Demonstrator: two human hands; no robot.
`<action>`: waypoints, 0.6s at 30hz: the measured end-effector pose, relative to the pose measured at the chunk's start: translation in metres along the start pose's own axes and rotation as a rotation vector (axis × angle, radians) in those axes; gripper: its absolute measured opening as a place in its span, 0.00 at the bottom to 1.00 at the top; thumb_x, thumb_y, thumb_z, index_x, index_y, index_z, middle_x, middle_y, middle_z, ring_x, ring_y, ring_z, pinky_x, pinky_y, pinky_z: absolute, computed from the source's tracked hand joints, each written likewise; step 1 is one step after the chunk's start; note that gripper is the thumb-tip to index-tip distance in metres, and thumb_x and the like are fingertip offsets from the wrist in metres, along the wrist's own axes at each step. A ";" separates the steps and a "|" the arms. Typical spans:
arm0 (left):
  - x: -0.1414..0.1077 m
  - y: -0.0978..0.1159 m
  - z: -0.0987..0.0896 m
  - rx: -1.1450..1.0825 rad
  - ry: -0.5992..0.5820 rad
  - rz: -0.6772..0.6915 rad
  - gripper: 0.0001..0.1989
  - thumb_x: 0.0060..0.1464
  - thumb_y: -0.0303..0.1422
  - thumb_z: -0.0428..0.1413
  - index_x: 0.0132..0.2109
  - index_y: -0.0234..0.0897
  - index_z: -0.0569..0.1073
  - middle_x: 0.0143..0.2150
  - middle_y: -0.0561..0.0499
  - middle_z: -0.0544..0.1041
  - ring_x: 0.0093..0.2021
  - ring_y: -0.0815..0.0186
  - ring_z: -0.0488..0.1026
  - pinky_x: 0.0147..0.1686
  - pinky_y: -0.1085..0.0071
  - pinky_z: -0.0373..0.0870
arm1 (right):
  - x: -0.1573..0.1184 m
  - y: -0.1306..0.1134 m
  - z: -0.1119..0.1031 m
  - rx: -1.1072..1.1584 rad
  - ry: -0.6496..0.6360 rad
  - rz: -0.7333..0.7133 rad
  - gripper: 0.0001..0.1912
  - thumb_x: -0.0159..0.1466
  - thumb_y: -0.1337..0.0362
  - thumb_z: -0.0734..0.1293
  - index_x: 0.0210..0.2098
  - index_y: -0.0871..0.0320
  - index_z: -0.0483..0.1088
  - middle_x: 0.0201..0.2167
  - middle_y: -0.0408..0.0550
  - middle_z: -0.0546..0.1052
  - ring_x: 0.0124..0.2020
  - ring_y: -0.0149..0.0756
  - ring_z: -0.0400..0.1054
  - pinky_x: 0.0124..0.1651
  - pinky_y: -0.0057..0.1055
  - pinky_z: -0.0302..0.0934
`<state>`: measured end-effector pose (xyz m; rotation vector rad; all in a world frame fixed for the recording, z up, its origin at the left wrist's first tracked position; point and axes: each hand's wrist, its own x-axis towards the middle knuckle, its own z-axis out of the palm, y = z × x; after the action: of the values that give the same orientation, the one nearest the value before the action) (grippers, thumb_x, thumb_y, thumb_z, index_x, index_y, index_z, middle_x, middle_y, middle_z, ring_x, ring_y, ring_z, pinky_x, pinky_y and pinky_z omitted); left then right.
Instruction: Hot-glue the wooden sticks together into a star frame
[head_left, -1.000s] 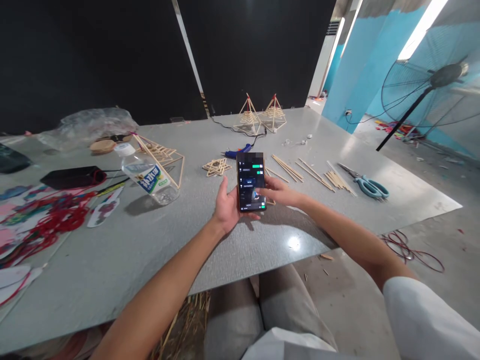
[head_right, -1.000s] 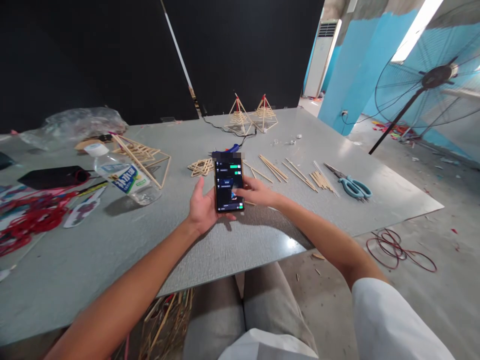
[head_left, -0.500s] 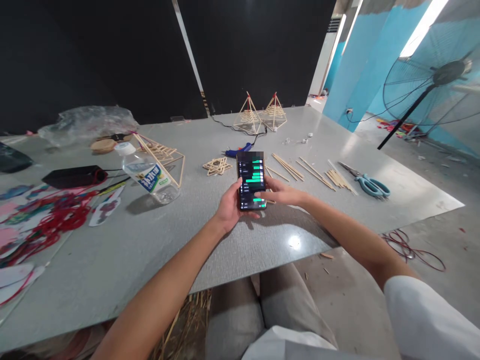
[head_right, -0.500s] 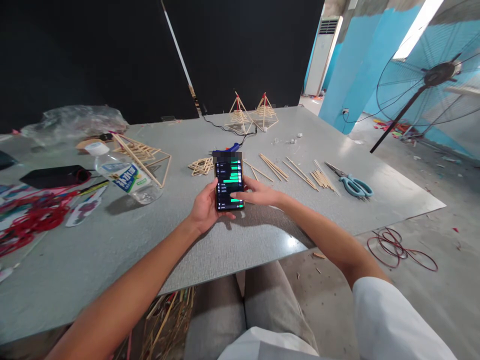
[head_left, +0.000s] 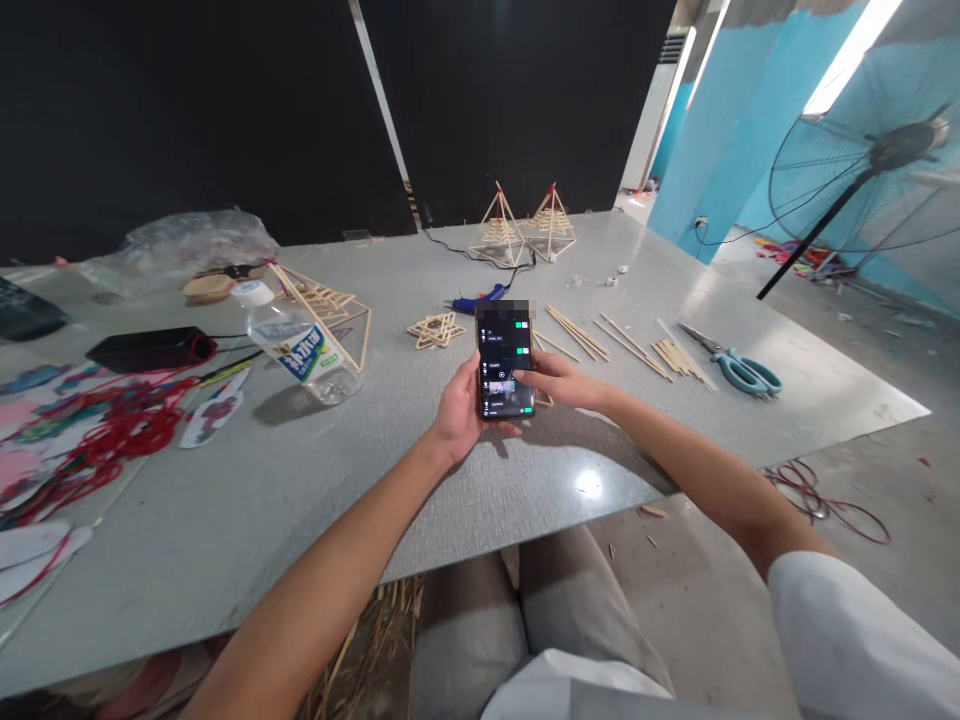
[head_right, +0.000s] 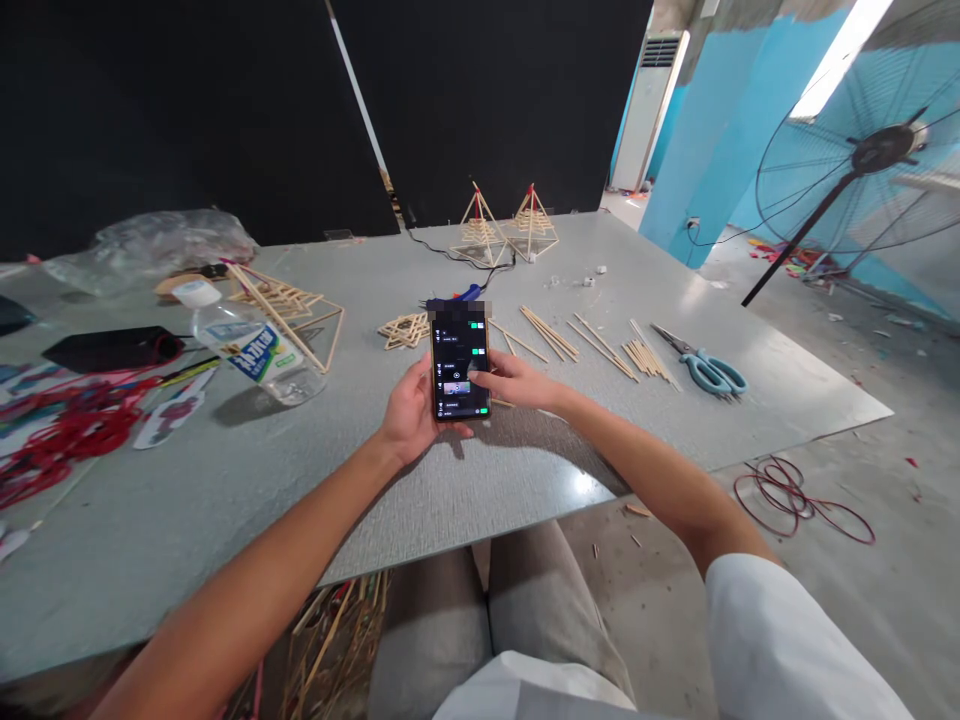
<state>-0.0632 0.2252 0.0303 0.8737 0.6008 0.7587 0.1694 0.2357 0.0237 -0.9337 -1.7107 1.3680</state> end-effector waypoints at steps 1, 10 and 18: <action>0.001 -0.001 -0.001 -0.008 0.000 0.005 0.35 0.82 0.55 0.45 0.74 0.34 0.77 0.53 0.35 0.90 0.44 0.47 0.90 0.29 0.59 0.87 | 0.000 0.000 0.000 -0.008 0.001 -0.002 0.20 0.76 0.48 0.76 0.57 0.55 0.76 0.46 0.47 0.84 0.43 0.39 0.77 0.48 0.37 0.76; 0.001 -0.001 -0.002 -0.068 0.023 -0.006 0.33 0.82 0.54 0.47 0.75 0.36 0.78 0.51 0.38 0.89 0.41 0.49 0.89 0.27 0.60 0.87 | 0.000 0.001 0.002 -0.026 0.022 0.017 0.18 0.75 0.53 0.76 0.59 0.55 0.76 0.49 0.48 0.86 0.45 0.40 0.79 0.50 0.37 0.77; 0.001 0.000 0.000 -0.029 0.059 -0.007 0.34 0.82 0.53 0.44 0.74 0.34 0.78 0.50 0.38 0.89 0.40 0.48 0.89 0.26 0.58 0.87 | 0.000 0.001 0.002 -0.009 0.031 0.005 0.22 0.73 0.50 0.79 0.59 0.55 0.77 0.49 0.49 0.86 0.47 0.41 0.79 0.50 0.38 0.79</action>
<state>-0.0621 0.2258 0.0299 0.8240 0.6436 0.7871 0.1671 0.2352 0.0223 -0.9606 -1.6938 1.3434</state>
